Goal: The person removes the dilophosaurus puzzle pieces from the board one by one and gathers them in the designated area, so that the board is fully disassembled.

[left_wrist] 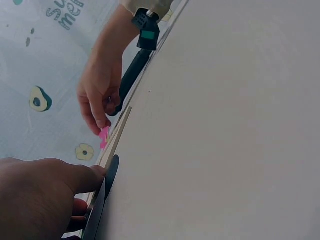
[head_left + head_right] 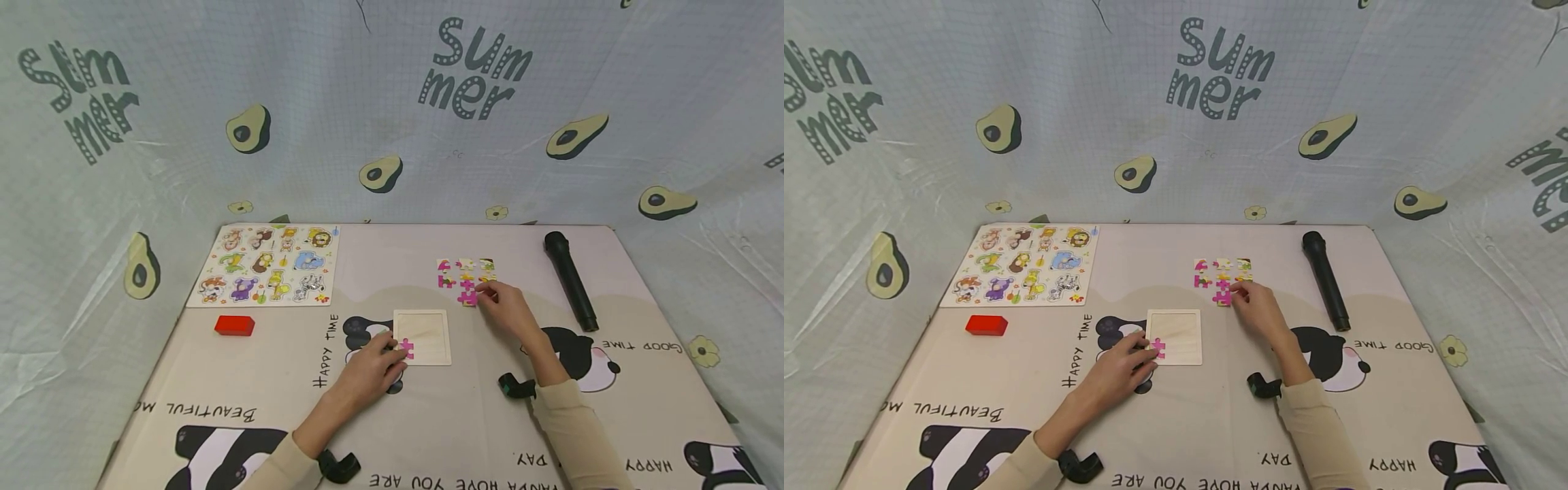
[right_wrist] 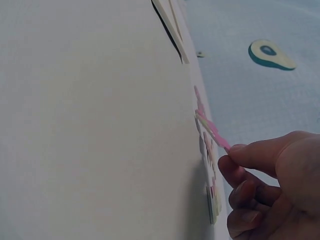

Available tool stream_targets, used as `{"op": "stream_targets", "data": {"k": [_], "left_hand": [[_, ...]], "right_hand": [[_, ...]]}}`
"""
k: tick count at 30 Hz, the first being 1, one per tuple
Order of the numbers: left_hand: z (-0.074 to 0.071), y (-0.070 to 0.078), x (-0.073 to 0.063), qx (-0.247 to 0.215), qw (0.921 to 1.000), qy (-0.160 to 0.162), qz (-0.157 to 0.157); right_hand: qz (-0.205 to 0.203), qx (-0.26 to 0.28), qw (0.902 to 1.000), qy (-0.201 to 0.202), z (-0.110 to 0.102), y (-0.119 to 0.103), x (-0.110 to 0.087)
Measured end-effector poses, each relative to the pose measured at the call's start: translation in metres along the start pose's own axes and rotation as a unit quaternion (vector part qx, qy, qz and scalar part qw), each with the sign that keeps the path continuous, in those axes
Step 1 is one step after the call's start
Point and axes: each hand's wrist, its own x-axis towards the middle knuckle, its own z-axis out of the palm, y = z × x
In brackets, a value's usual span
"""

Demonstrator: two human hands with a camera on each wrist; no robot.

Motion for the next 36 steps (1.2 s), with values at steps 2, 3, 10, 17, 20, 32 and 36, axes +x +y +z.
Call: {"op": "stream_targets", "data": {"k": [2,3,10,17,20,32,36], "left_hand": [[-0.0001,0.0000,0.0001,0.001,1.0000,0.002,0.003],[0.0000,-0.0001,0.0003,0.001,1.0000,0.003,0.004],[0.0000,0.0002,0.0003,0.002,1.0000,0.000,-0.001],[0.0013,-0.0007,-0.0001,0.002,1.0000,0.001,-0.004],[0.0018,-0.0012,0.0000,0.002,1.0000,0.004,-0.002],[0.0014,-0.0010,-0.0001,0.006,1.0000,0.000,-0.005],[0.0017,-0.0015,-0.0001,0.003,1.0000,-0.002,-0.006]], "right_hand": [[0.004,-0.003,1.0000,0.000,0.0003,0.0002,0.0005],[0.006,-0.005,1.0000,0.001,0.0005,0.0004,0.0008],[0.013,-0.011,0.9998,0.009,0.0023,0.0022,0.0019],[0.016,-0.022,0.9996,0.004,0.0042,0.0007,0.0023],[0.003,-0.035,0.9994,-0.003,0.0049,-0.0004,0.0019],[-0.005,-0.085,0.9959,-0.028,0.0063,-0.0016,0.0062],[-0.007,-0.086,0.9959,-0.026,0.0056,-0.0015,0.0069]]}}
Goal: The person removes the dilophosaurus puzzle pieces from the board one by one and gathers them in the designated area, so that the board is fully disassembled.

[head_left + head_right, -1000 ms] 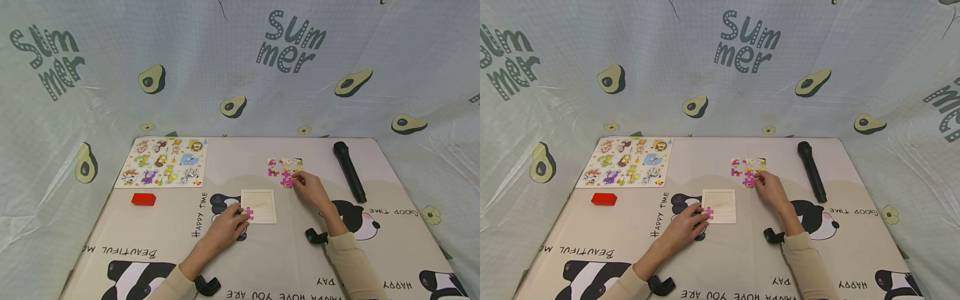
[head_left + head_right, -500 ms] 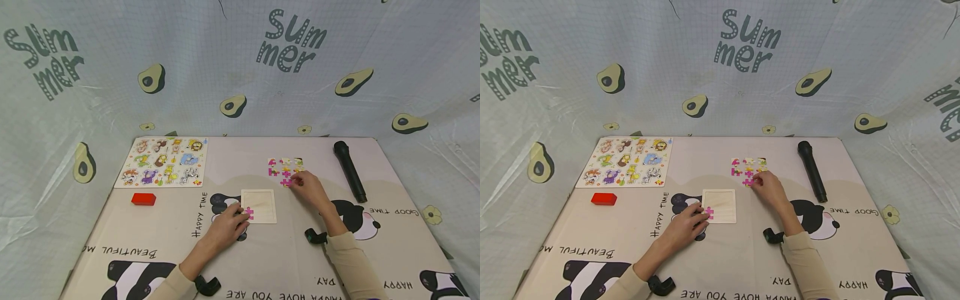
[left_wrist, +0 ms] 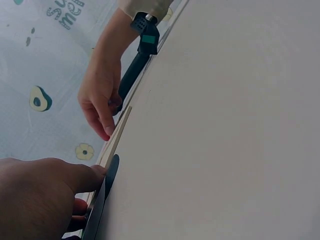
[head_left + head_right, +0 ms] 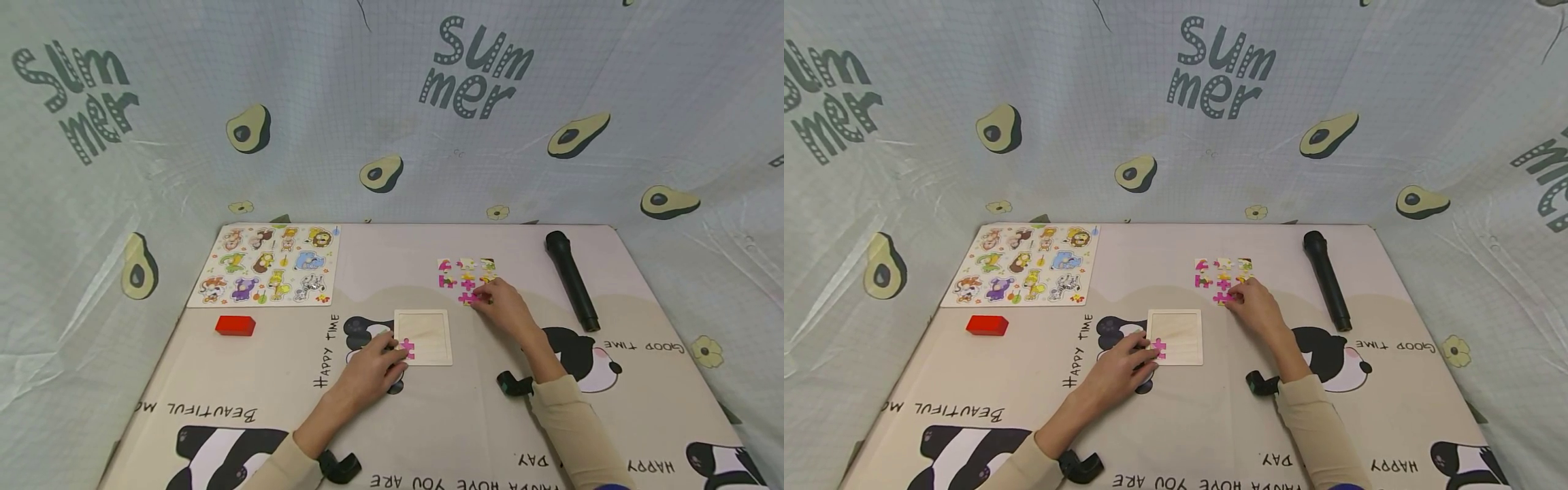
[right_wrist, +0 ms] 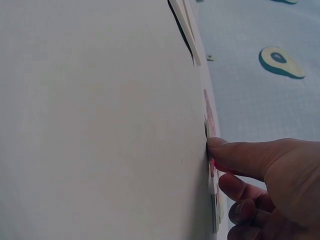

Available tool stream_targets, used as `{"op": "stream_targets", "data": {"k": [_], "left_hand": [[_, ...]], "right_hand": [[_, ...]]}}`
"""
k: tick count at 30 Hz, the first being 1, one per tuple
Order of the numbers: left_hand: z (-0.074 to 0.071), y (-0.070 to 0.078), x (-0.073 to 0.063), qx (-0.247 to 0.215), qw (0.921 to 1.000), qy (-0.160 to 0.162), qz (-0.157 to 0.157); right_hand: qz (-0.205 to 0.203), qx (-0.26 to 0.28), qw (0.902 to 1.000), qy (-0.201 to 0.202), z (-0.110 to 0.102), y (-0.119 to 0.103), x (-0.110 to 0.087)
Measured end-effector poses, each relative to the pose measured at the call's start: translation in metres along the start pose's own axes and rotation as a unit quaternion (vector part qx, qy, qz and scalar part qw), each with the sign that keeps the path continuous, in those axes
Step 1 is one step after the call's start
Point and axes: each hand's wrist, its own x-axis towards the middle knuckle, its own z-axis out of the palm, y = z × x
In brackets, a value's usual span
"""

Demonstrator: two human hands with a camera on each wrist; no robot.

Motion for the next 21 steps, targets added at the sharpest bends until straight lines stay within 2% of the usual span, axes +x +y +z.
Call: {"op": "stream_targets", "data": {"k": [11,21], "left_hand": [[-0.001,0.000,0.001,-0.003,0.9999,0.012,0.007],[-0.003,0.001,0.002,-0.015,0.9999,-0.001,-0.007]], "right_hand": [[-0.002,0.006,1.0000,0.008,-0.005,-0.007,-0.001],[-0.031,0.035,0.9989,-0.001,-0.010,-0.030,-0.009]]}}
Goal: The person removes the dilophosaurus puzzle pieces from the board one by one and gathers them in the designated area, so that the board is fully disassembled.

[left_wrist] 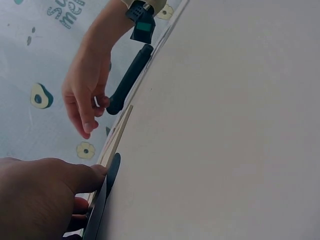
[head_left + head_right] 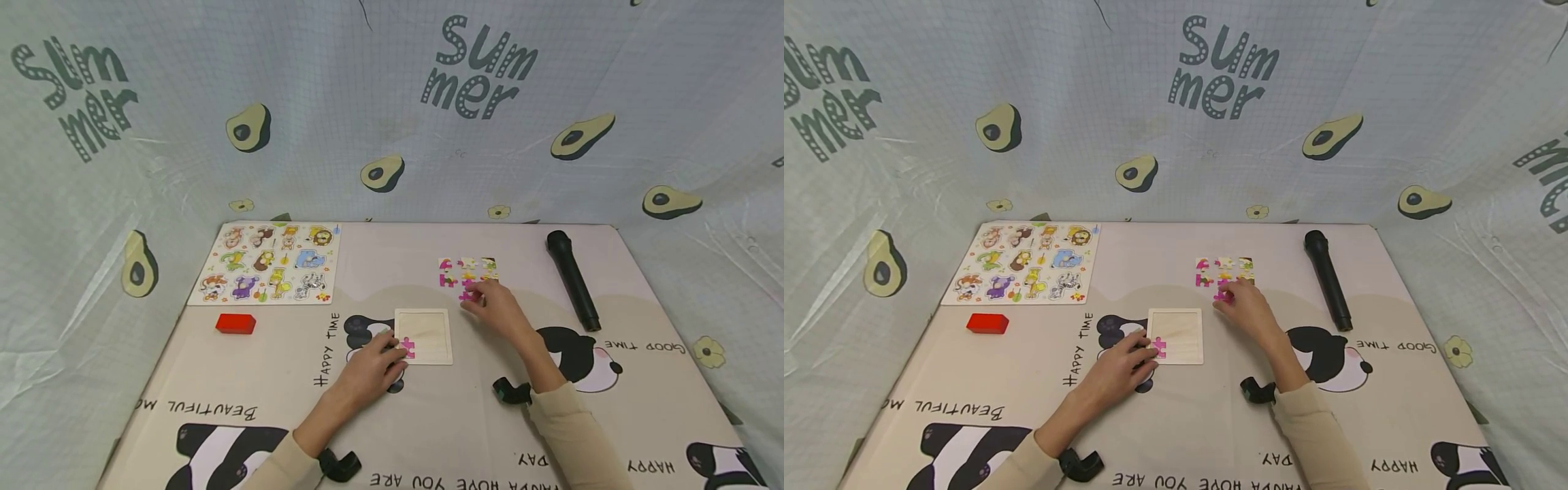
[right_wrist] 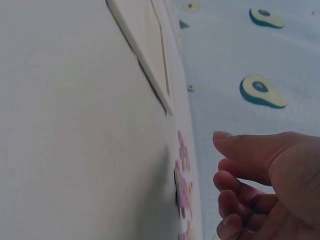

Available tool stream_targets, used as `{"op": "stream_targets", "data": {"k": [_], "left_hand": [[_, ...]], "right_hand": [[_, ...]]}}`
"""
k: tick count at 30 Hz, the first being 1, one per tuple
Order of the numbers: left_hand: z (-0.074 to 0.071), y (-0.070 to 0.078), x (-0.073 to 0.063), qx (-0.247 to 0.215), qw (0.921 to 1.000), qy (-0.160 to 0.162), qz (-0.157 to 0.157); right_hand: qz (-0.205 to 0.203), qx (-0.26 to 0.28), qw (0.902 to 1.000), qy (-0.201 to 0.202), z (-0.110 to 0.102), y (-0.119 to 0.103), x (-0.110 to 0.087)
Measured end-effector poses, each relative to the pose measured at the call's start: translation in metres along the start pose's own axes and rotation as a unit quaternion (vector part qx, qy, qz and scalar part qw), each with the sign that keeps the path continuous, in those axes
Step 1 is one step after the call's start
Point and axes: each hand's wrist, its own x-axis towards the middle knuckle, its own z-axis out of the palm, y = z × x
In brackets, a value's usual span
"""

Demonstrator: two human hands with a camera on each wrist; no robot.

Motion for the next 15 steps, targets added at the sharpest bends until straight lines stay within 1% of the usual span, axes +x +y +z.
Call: {"op": "stream_targets", "data": {"k": [5,10,15], "left_hand": [[0.001,0.000,0.000,-0.004,1.0000,-0.006,-0.005],[0.001,0.000,0.000,-0.013,0.9999,-0.001,-0.001],[0.000,0.000,0.000,-0.025,0.9996,0.001,-0.013]], "right_hand": [[-0.015,0.009,0.9998,-0.012,0.006,-0.012,-0.005],[-0.015,0.019,0.9992,-0.032,0.013,-0.027,-0.012],[-0.035,0.029,0.9980,-0.044,0.021,-0.040,-0.018]]}}
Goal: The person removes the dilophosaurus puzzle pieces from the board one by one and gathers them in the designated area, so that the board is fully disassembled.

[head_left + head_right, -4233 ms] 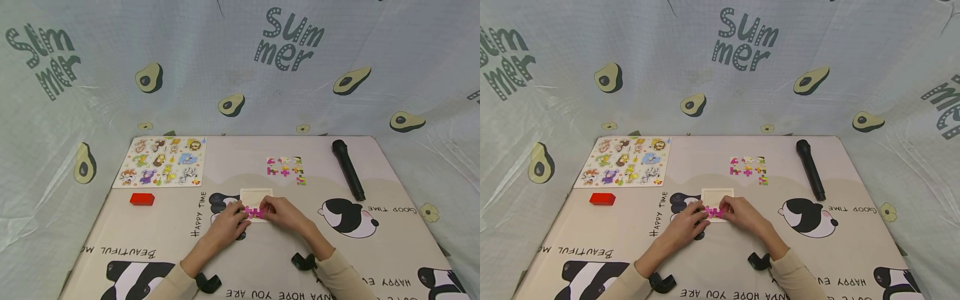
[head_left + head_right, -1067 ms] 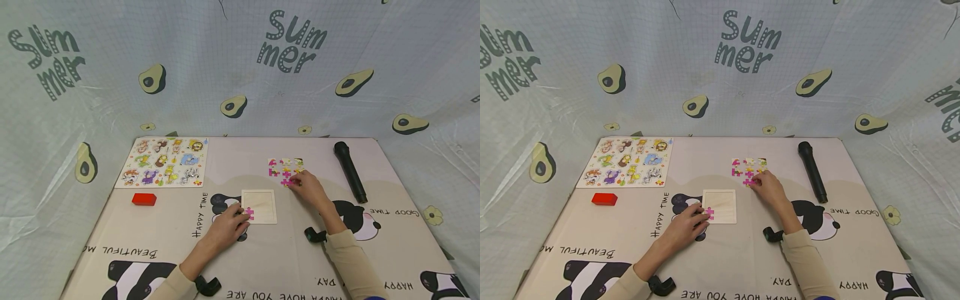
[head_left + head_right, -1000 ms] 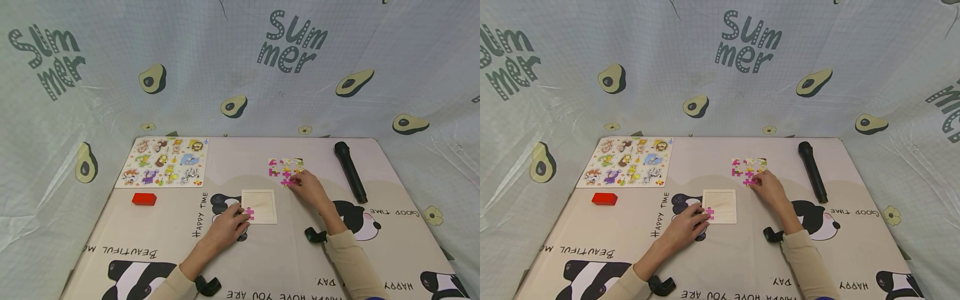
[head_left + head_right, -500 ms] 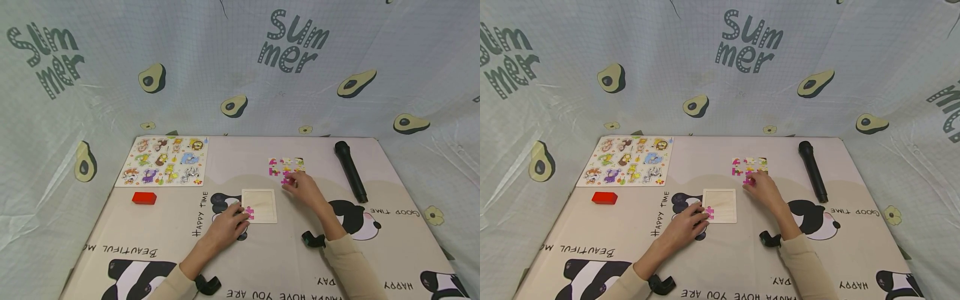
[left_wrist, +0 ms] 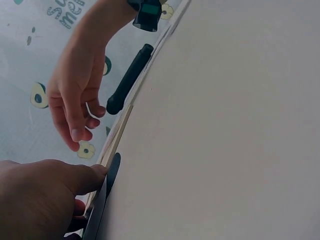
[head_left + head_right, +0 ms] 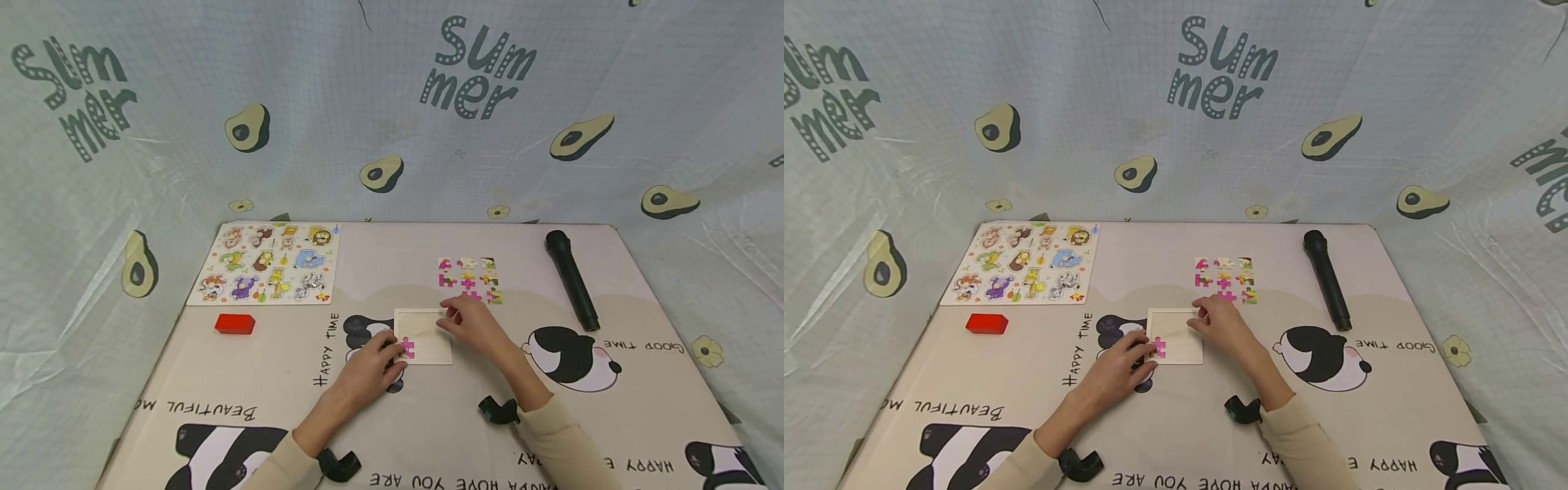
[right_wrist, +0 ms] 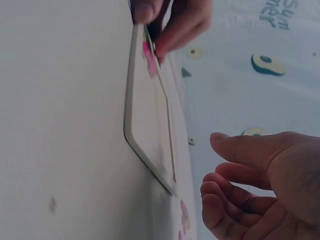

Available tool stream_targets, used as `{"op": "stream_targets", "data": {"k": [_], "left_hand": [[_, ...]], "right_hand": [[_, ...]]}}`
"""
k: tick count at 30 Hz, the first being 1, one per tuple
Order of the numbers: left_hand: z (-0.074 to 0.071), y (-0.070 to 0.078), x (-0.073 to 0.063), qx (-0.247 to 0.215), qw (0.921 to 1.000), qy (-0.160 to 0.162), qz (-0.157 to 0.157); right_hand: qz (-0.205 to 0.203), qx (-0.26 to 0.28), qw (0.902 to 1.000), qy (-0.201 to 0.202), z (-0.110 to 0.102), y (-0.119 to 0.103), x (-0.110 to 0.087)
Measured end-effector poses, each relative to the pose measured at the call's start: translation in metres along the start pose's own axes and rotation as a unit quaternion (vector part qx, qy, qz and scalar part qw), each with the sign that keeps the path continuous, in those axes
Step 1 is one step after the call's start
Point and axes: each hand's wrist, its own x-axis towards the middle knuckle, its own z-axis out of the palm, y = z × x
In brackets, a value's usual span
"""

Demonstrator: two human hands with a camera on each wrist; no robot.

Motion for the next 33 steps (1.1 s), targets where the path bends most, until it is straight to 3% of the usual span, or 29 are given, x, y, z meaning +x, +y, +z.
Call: {"op": "stream_targets", "data": {"k": [9,17,33], "left_hand": [[-0.002,0.001,-0.001,0.027,0.9989,-0.007,-0.039],[-0.002,0.000,-0.002,0.043,0.9984,-0.009,-0.035],[-0.003,0.001,0.000,0.035,0.9982,-0.013,-0.046]], "right_hand": [[-0.037,0.006,0.9991,-0.020,0.019,-0.015,-0.005],[-0.083,-0.018,0.9952,-0.047,0.035,-0.023,-0.009],[-0.075,-0.030,0.9932,-0.084,0.046,-0.032,-0.013]]}}
